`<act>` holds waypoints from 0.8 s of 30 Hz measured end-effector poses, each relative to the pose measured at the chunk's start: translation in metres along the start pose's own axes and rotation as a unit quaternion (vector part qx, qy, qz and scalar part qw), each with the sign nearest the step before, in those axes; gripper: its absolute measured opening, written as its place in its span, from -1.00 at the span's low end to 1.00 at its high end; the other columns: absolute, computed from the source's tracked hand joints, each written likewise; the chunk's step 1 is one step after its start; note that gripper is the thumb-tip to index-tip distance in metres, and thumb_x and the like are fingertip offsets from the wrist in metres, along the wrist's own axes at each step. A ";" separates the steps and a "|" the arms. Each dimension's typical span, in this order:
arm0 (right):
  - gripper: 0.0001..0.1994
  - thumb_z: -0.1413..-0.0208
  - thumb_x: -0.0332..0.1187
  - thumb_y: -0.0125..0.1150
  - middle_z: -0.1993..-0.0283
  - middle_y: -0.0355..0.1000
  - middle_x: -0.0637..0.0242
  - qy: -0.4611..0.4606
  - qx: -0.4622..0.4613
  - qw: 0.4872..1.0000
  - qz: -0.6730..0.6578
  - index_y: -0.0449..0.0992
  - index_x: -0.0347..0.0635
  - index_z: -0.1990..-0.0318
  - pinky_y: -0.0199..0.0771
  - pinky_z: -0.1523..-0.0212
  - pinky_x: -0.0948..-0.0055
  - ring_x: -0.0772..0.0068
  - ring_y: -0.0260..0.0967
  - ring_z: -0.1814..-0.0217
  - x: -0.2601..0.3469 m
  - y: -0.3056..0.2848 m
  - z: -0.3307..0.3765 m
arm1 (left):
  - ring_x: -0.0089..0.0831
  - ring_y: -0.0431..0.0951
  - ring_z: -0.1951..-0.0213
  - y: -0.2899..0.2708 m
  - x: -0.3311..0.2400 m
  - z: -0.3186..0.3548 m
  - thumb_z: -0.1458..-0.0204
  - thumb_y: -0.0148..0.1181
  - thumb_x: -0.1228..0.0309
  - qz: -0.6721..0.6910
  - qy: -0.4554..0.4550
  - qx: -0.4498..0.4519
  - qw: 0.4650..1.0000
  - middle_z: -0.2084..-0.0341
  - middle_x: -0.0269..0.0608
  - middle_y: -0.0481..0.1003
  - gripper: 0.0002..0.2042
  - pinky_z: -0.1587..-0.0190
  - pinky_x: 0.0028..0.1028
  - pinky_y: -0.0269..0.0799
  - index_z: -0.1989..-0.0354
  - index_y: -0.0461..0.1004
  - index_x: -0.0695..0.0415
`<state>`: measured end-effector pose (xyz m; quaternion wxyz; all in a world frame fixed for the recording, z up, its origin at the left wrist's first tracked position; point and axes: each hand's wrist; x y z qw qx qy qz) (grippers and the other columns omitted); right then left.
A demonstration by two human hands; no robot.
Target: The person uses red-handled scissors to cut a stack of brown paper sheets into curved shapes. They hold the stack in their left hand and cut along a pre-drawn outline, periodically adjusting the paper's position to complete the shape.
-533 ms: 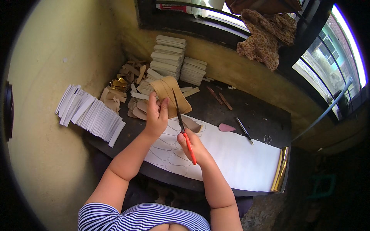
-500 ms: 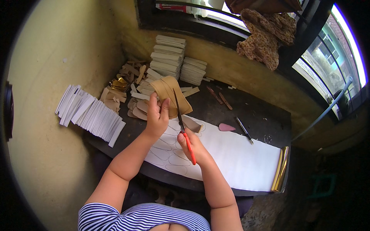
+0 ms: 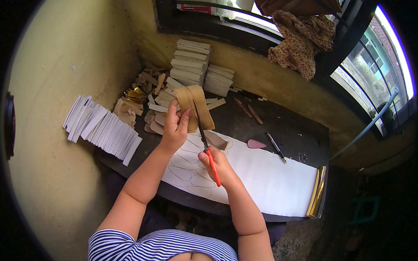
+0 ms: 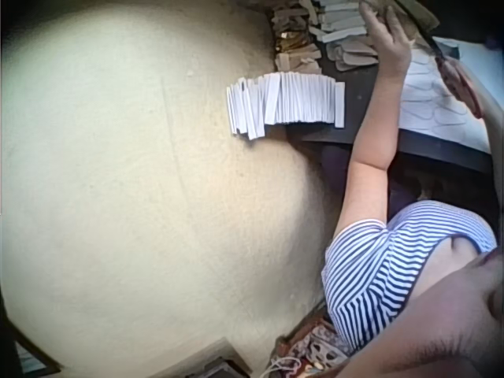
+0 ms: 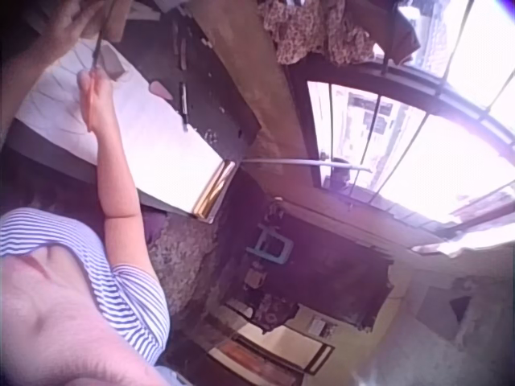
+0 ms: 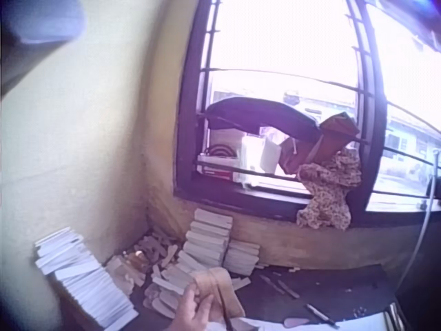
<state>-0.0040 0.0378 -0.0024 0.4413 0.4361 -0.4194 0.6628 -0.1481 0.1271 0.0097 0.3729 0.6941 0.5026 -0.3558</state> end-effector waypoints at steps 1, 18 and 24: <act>-0.54 -0.08 0.04 -0.04 0.57 0.21 0.35 -0.010 -0.002 1.000 0.007 0.26 -0.27 0.46 0.19 0.47 0.52 0.56 0.10 0.49 0.000 0.000 0.000 | -0.64 0.39 0.31 0.000 0.000 0.000 -0.14 -0.13 0.46 0.004 -0.004 0.004 1.000 0.30 -0.17 0.41 -0.65 0.28 -0.68 0.28 -0.07 0.01 0.26; -0.53 -0.06 0.05 -0.02 0.54 0.23 0.32 -0.039 -0.017 0.999 -0.006 0.27 -0.29 0.40 0.22 0.42 0.50 0.50 0.13 0.45 -0.005 0.001 -0.002 | -0.60 0.41 0.24 0.001 -0.006 0.003 -0.13 -0.14 0.51 0.036 -0.031 0.046 0.998 0.26 -0.12 0.41 -0.65 0.20 -0.67 0.28 -0.08 -0.01 0.24; -0.55 -0.06 0.02 0.01 0.57 0.22 0.34 -0.019 -0.028 0.999 0.014 0.27 -0.29 0.41 0.21 0.46 0.53 0.53 0.12 0.48 0.002 0.000 0.000 | -0.60 0.41 0.26 0.001 -0.005 0.002 -0.13 -0.15 0.53 0.050 -0.040 0.044 0.997 0.27 -0.10 0.41 -0.55 0.24 -0.66 0.29 -0.15 -0.15 0.21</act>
Point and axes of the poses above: each hand's wrist, its own z-axis away from the middle knuckle, its own y-axis out of the palm, x = y × z
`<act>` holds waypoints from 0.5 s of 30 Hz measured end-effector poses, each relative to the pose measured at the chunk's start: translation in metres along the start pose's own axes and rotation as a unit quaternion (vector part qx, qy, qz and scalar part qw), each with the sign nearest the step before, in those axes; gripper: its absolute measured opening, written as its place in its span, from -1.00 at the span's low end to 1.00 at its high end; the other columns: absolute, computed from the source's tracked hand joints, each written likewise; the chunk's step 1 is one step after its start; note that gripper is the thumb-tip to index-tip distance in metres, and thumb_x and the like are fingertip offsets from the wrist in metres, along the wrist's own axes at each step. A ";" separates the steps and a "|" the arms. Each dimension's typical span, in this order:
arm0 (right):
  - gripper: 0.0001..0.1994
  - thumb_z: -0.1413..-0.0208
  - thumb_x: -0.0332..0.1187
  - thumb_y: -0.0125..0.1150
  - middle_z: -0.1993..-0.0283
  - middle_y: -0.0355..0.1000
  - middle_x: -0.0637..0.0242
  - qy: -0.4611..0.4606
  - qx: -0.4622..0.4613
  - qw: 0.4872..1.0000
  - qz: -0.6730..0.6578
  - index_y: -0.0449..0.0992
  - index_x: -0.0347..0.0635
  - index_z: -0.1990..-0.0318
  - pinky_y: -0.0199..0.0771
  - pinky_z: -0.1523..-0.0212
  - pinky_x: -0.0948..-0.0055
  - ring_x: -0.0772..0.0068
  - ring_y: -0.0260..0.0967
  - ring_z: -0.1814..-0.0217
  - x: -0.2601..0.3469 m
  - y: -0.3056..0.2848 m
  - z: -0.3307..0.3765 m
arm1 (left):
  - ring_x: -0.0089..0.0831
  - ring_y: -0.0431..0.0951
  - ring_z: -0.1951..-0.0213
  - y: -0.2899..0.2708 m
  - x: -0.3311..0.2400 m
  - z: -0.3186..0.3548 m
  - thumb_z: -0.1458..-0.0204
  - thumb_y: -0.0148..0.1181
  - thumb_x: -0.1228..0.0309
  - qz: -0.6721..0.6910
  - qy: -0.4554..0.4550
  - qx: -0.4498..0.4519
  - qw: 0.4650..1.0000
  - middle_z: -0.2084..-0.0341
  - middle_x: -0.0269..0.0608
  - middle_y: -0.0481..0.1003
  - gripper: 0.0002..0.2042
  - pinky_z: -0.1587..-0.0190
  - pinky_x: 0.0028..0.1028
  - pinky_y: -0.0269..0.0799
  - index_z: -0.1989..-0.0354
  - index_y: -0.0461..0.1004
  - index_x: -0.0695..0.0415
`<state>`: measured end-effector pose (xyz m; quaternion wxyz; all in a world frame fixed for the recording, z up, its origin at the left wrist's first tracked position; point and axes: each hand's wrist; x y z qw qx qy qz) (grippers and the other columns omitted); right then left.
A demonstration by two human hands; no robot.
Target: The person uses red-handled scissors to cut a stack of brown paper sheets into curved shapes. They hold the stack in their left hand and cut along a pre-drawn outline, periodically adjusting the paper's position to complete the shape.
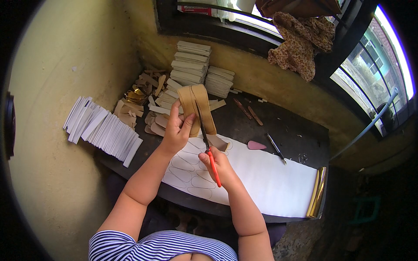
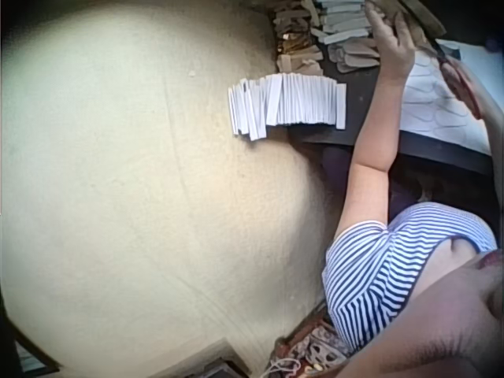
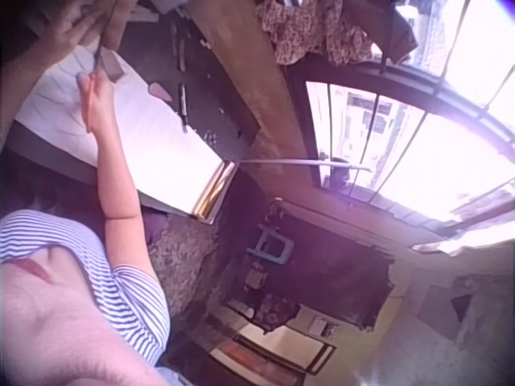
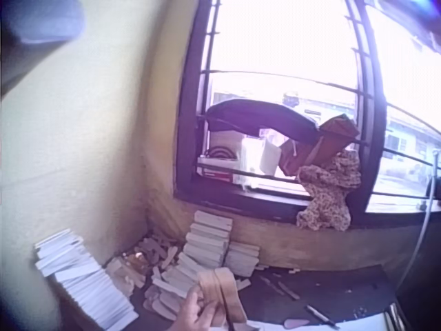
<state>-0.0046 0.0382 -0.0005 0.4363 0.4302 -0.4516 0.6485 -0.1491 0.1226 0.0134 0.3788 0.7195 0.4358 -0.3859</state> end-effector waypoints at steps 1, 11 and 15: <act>-0.55 -0.07 0.02 -0.01 0.57 0.22 0.33 -0.001 0.002 1.000 0.003 0.27 -0.29 0.41 0.21 0.45 0.52 0.53 0.12 0.48 0.000 0.000 0.000 | -0.60 0.41 0.27 0.000 0.000 0.000 -0.12 -0.15 0.53 0.001 -0.004 0.002 1.000 0.27 -0.10 0.41 -0.53 0.24 -0.65 0.30 -0.17 -0.17 0.21; -0.37 0.06 0.34 -0.25 0.61 0.06 0.48 -0.065 0.011 0.997 -0.047 0.19 -0.17 0.41 0.01 0.67 0.64 0.66 -0.05 0.64 -0.007 0.004 -0.003 | -0.55 0.44 0.29 0.002 0.002 0.002 -0.11 -0.10 0.51 -0.046 -0.020 0.030 0.998 0.28 -0.08 0.43 -0.43 0.24 -0.62 0.32 -0.22 -0.27 0.18; -0.40 0.06 0.33 -0.21 0.62 0.03 0.50 -0.030 0.015 0.996 -0.078 0.18 -0.15 0.43 -0.06 0.70 0.65 0.68 -0.08 0.65 -0.002 0.004 0.000 | -0.57 0.44 0.28 0.000 0.001 0.003 -0.11 -0.09 0.52 -0.054 -0.036 0.027 0.998 0.28 -0.09 0.43 -0.42 0.23 -0.63 0.33 -0.22 -0.26 0.18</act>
Point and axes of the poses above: each hand's wrist, its own z-axis away from the middle knuckle, its own y-axis out of the palm, x = y × z
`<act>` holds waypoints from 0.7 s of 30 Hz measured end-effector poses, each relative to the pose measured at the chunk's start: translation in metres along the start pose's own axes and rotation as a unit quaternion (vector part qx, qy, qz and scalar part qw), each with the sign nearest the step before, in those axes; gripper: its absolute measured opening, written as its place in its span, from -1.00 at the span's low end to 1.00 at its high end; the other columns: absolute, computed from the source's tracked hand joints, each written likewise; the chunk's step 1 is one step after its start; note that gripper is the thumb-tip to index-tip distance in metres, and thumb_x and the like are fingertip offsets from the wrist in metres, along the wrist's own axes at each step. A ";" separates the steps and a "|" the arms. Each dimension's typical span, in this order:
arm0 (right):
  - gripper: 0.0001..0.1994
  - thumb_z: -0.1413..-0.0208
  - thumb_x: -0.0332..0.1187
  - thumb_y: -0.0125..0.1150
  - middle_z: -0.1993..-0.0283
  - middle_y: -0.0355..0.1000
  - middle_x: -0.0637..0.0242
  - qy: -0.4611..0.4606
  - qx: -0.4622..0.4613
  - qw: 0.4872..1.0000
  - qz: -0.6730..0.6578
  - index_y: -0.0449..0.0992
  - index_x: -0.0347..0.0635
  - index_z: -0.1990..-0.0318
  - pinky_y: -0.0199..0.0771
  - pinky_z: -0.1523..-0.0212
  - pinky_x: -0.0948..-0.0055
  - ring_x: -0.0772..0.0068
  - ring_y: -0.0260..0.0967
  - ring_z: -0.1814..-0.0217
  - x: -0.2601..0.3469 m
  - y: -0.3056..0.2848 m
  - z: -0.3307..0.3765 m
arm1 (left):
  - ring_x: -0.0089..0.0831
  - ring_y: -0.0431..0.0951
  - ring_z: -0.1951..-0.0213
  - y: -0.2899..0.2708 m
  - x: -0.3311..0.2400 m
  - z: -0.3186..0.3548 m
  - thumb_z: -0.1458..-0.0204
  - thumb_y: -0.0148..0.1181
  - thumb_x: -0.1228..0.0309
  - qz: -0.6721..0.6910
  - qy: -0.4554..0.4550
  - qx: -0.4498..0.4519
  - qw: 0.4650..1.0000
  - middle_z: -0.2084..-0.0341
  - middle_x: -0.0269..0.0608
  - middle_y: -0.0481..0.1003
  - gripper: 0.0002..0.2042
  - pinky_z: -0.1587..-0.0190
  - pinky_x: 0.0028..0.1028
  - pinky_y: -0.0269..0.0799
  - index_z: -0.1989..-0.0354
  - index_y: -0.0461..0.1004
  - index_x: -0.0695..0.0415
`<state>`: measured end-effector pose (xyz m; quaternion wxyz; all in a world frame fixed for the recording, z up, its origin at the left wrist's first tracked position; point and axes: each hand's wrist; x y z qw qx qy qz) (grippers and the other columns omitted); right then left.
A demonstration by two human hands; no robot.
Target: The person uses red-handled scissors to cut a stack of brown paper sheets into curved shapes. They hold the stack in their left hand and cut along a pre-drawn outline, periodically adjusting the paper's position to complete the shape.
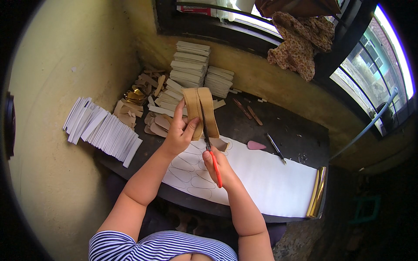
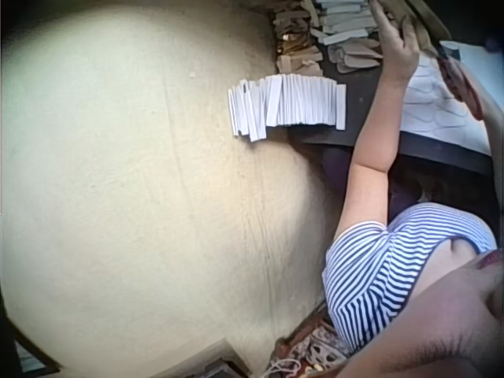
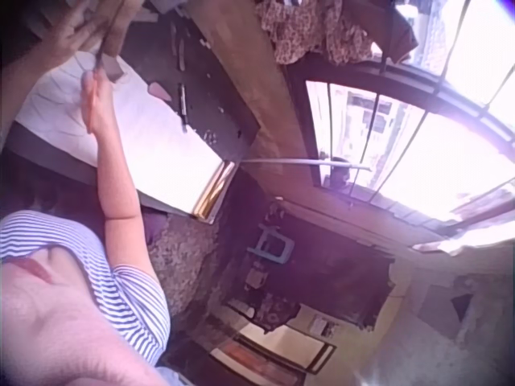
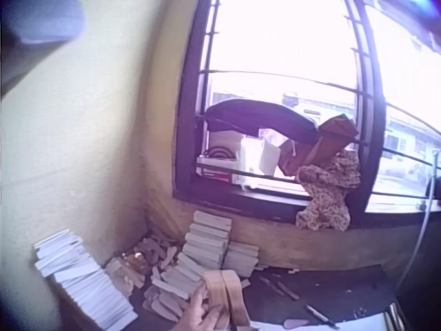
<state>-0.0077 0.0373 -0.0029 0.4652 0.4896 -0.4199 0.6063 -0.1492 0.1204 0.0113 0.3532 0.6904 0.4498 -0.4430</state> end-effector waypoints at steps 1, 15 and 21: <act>-0.40 0.06 0.32 -0.20 0.62 0.04 0.50 -0.002 0.000 1.000 -0.002 0.18 -0.14 0.43 -0.07 0.71 0.66 0.69 -0.08 0.65 0.000 0.000 0.000 | -0.57 0.44 0.28 -0.001 0.000 0.000 -0.11 -0.10 0.52 -0.004 -0.011 0.002 1.000 0.28 -0.09 0.43 -0.43 0.23 -0.63 0.33 -0.22 -0.26 0.18; -0.49 -0.07 0.10 -0.08 0.55 0.19 0.33 -0.021 -0.006 0.998 0.054 0.24 -0.30 0.42 0.21 0.43 0.49 0.52 0.09 0.46 0.001 -0.011 0.003 | -0.53 0.42 0.22 0.007 -0.012 0.005 -0.12 -0.15 0.52 0.045 -0.007 0.039 0.998 0.21 -0.09 0.39 -0.47 0.18 -0.58 0.30 -0.20 -0.25 0.19; -0.51 -0.04 0.08 0.00 0.59 0.16 0.37 0.032 -0.018 0.997 0.067 0.25 -0.27 0.47 0.18 0.50 0.51 0.55 0.07 0.50 0.003 -0.015 0.003 | -0.57 0.41 0.26 0.011 -0.012 0.004 -0.12 -0.13 0.50 0.021 0.029 -0.006 0.999 0.21 -0.12 0.39 -0.50 0.19 -0.59 0.30 -0.18 -0.18 0.25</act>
Point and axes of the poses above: each hand's wrist, its own z-axis away from the middle knuckle, its own y-axis out of the palm, x = y × z
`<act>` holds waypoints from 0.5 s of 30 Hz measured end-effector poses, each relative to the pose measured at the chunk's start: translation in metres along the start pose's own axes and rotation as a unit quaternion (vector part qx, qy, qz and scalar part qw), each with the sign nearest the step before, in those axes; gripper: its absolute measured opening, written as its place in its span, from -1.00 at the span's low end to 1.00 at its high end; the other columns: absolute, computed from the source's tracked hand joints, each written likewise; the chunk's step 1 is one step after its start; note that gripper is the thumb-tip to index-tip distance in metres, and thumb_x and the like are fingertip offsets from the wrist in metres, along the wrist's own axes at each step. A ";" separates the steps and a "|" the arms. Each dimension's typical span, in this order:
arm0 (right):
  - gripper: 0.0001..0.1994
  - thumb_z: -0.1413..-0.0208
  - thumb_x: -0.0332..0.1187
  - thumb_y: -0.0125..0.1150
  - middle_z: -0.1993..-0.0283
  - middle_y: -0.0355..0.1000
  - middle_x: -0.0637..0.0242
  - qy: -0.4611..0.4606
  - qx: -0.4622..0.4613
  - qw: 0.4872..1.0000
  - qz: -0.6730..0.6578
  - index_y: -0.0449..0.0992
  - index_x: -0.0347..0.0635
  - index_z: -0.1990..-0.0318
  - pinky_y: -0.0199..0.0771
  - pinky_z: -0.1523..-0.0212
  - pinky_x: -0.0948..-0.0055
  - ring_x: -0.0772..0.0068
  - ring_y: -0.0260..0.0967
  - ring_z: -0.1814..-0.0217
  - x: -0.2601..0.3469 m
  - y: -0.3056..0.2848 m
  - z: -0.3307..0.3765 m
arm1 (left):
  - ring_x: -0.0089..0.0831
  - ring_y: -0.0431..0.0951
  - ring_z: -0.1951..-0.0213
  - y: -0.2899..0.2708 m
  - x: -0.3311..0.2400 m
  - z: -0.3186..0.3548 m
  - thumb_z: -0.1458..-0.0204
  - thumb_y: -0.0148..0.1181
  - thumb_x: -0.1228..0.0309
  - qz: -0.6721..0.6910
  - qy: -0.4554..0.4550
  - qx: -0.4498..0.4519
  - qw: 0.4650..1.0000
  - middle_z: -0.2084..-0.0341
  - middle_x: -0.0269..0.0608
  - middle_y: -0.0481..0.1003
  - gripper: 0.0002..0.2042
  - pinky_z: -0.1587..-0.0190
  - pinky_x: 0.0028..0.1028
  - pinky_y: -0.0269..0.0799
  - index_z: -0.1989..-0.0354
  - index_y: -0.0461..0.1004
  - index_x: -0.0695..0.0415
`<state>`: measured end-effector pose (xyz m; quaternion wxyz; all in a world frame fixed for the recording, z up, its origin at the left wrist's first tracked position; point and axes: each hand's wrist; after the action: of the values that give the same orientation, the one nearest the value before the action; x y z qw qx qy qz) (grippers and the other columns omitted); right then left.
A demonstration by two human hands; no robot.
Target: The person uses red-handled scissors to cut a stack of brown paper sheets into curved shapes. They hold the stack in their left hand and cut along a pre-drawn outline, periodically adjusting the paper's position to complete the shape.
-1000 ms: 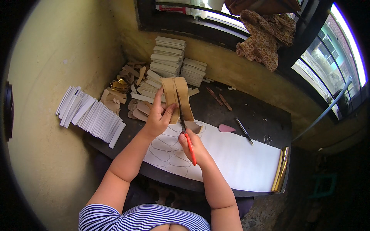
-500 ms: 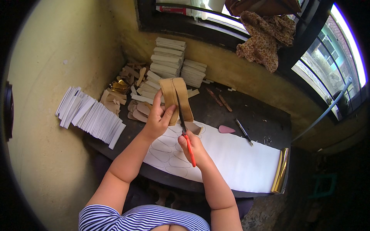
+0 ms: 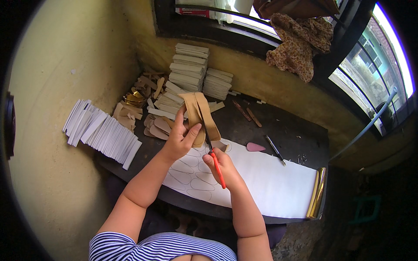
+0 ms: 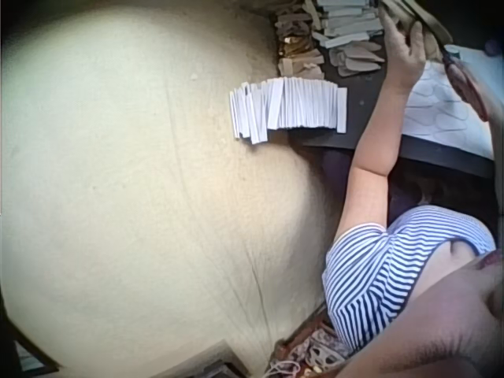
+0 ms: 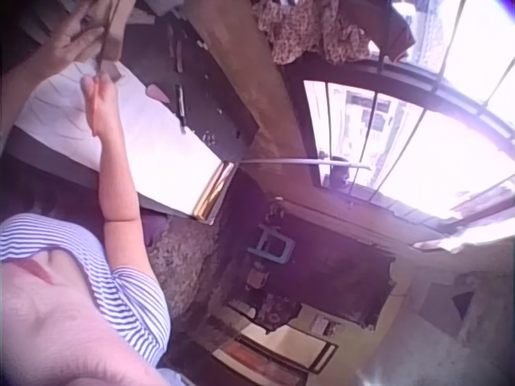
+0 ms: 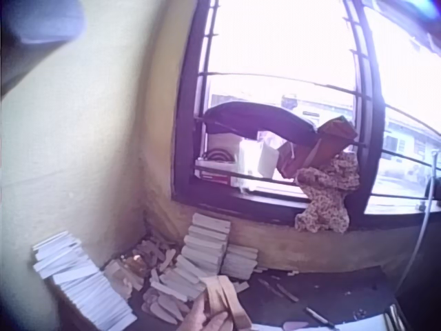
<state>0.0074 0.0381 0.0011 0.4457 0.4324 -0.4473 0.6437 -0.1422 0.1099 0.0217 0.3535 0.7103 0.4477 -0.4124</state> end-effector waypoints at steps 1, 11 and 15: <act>-0.51 -0.03 0.08 0.02 0.59 0.17 0.37 -0.001 -0.008 1.000 0.001 0.25 -0.27 0.47 0.18 0.51 0.51 0.55 0.07 0.51 0.001 0.001 0.000 | -0.59 0.41 0.28 -0.001 -0.001 0.000 -0.12 -0.13 0.49 -0.002 -0.005 -0.007 1.000 0.22 -0.14 0.39 -0.52 0.20 -0.60 0.29 -0.17 -0.14 0.25; -0.55 0.02 0.00 0.13 0.57 0.29 0.19 0.013 -0.053 0.990 0.129 0.26 -0.30 0.44 0.26 0.49 0.44 0.43 0.20 0.53 0.025 0.012 0.002 | -0.75 0.29 0.48 -0.011 0.012 -0.007 -0.16 -0.14 0.38 0.000 0.003 -0.107 0.994 0.50 -0.33 0.40 -0.77 0.45 -0.72 0.19 0.09 0.19 0.25; -0.51 -0.01 0.10 0.01 0.55 0.21 0.35 -0.026 -0.026 0.993 0.108 0.24 -0.24 0.40 0.21 0.51 0.50 0.55 0.09 0.51 0.017 0.015 0.002 | -0.76 0.23 0.56 -0.010 0.016 -0.006 -0.15 -0.13 0.43 -0.049 0.008 -0.139 0.989 0.57 -0.34 0.37 -0.84 0.52 -0.73 0.13 0.17 0.22 0.25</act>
<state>-0.0103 0.0361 0.0155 0.3729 0.3861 -0.5192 0.6651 -0.1460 0.1239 0.0080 0.4246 0.6345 0.5382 -0.3570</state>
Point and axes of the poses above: each hand's wrist, its own z-axis away from the middle knuckle, its own y-axis out of the palm, x = y × z
